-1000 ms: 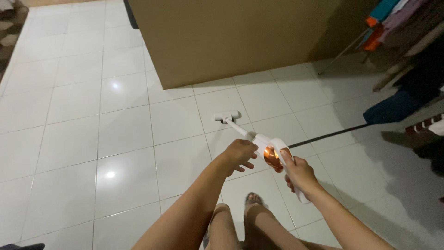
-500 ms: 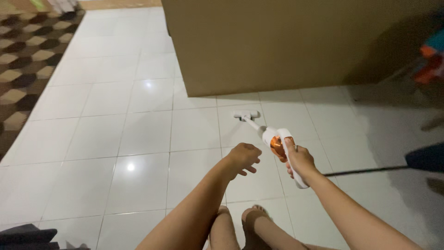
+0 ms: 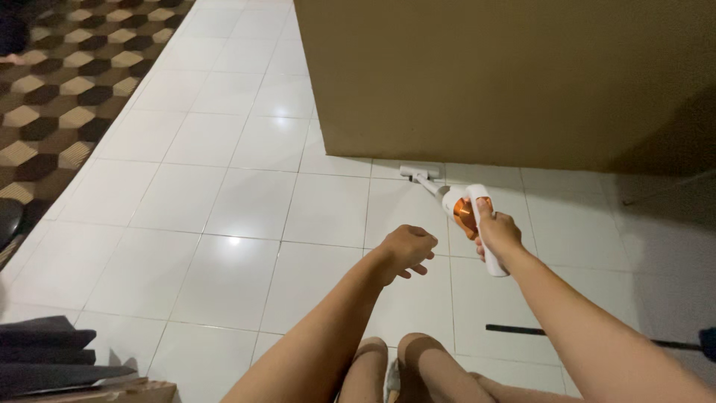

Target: The person uses a handheld cordless vacuum cleaner to clean a white tiled floor. They move the vacuum back and forth across the floor, navigating around a clothes rack and other items in the room.

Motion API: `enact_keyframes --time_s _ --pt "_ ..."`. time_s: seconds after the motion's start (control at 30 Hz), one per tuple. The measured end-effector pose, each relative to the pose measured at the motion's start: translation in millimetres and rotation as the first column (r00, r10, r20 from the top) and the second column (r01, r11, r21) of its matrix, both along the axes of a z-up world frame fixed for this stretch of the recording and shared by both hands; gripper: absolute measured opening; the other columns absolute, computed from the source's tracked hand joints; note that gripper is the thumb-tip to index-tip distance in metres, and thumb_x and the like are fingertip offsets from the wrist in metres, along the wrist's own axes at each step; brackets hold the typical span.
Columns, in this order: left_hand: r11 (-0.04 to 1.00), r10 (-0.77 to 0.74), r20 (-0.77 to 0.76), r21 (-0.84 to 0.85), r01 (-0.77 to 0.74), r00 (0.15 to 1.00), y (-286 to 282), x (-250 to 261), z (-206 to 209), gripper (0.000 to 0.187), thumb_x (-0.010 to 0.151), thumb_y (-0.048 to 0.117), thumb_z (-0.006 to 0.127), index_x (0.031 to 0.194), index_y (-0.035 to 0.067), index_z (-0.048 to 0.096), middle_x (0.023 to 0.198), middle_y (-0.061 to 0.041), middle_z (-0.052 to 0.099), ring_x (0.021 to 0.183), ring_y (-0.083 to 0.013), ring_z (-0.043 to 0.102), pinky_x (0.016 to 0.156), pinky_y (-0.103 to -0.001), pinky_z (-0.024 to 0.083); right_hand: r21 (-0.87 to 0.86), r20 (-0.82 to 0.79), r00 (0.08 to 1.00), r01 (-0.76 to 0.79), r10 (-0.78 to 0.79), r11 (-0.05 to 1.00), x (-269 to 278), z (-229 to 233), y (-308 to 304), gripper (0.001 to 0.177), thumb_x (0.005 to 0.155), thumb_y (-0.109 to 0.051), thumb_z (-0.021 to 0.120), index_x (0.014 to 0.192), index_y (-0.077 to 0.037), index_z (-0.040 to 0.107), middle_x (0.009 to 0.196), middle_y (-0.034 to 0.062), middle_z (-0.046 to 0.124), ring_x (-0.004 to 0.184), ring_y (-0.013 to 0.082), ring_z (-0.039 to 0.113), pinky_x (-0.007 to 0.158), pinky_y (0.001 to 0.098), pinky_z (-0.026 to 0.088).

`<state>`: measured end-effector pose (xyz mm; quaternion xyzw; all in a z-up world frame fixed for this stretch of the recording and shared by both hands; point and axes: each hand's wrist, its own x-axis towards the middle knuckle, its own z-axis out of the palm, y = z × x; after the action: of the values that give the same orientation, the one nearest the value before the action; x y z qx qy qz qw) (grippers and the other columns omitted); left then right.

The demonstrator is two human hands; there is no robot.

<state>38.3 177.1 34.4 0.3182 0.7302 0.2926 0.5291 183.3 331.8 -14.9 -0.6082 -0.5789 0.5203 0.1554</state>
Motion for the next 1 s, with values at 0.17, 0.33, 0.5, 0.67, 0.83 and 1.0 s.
enact_keyframes --time_s 0.17,0.33,0.5,0.67,0.83,1.0 --pt "0.999 0.037 -0.013 0.03 -0.036 0.999 11 2 -5 0.052 0.091 0.033 0.05 0.138 0.012 0.06 0.126 -0.009 0.07 0.1 -0.0272 0.073 0.083 -0.043 0.056 0.004 0.023 1.0 0.004 -0.004 1.0 -6 4 39 0.063 0.101 -0.063 0.045 0.097 -0.002 0.058 0.067 0.009 0.055 0.049 0.0172 0.051 0.046 0.0376 0.046" --pt "0.997 0.071 0.002 0.038 -0.071 0.997 19 5 -7 0.051 0.092 0.033 0.051 0.136 0.011 0.061 0.124 -0.011 0.071 0.099 -0.0282 0.074 0.082 -0.044 0.056 0.001 0.011 0.999 -0.037 0.037 0.999 -1 13 63 0.062 0.1 -0.064 0.044 0.101 -0.004 0.057 0.069 0.0096 0.055 0.049 0.018 0.051 0.046 0.038 0.047" --pt "0.996 0.067 0.037 0.057 -0.069 0.997 19 22 -9 0.051 0.092 0.035 0.051 0.137 0.012 0.06 0.124 -0.01 0.07 0.098 -0.0273 0.073 0.084 -0.044 0.055 0.012 0.078 0.997 -0.02 0.019 1.0 9 16 53 0.067 0.101 -0.065 0.043 0.1 0.0 0.059 0.07 0.0095 0.057 0.05 0.0173 0.052 0.047 0.037 0.049" --pt "0.997 0.017 0.025 0.077 -0.019 1.0 5 35 -10 0.051 0.093 0.034 0.05 0.137 0.013 0.06 0.126 -0.01 0.07 0.098 -0.0273 0.073 0.086 -0.045 0.056 0.017 0.083 0.997 -0.004 0.002 1.0 35 14 20 0.067 0.1 -0.066 0.043 0.099 -0.001 0.059 0.069 0.0092 0.057 0.05 0.0168 0.052 0.046 0.0365 0.048" --pt "0.997 -0.041 0.04 0.071 0.038 0.998 -20 47 -14 0.051 0.094 0.034 0.051 0.14 0.013 0.057 0.129 -0.01 0.069 0.101 -0.0282 0.073 0.089 -0.046 0.056 -0.022 0.04 0.998 0.044 -0.043 0.999 73 12 -42 0.064 0.1 -0.064 0.041 0.101 -0.003 0.057 0.066 0.0097 0.054 0.049 0.0185 0.05 0.045 0.0381 0.045" --pt "0.994 -0.106 0.025 0.003 0.106 0.994 -48 74 -15 0.049 0.096 0.033 0.049 0.141 0.015 0.056 0.132 -0.007 0.069 0.105 -0.0268 0.073 0.091 -0.045 0.056 -0.073 0.027 0.996 0.086 -0.084 0.994 121 8 -116 0.061 0.099 -0.064 0.041 0.1 -0.005 0.058 0.063 0.0069 0.051 0.049 0.0173 0.048 0.046 0.0368 0.044"
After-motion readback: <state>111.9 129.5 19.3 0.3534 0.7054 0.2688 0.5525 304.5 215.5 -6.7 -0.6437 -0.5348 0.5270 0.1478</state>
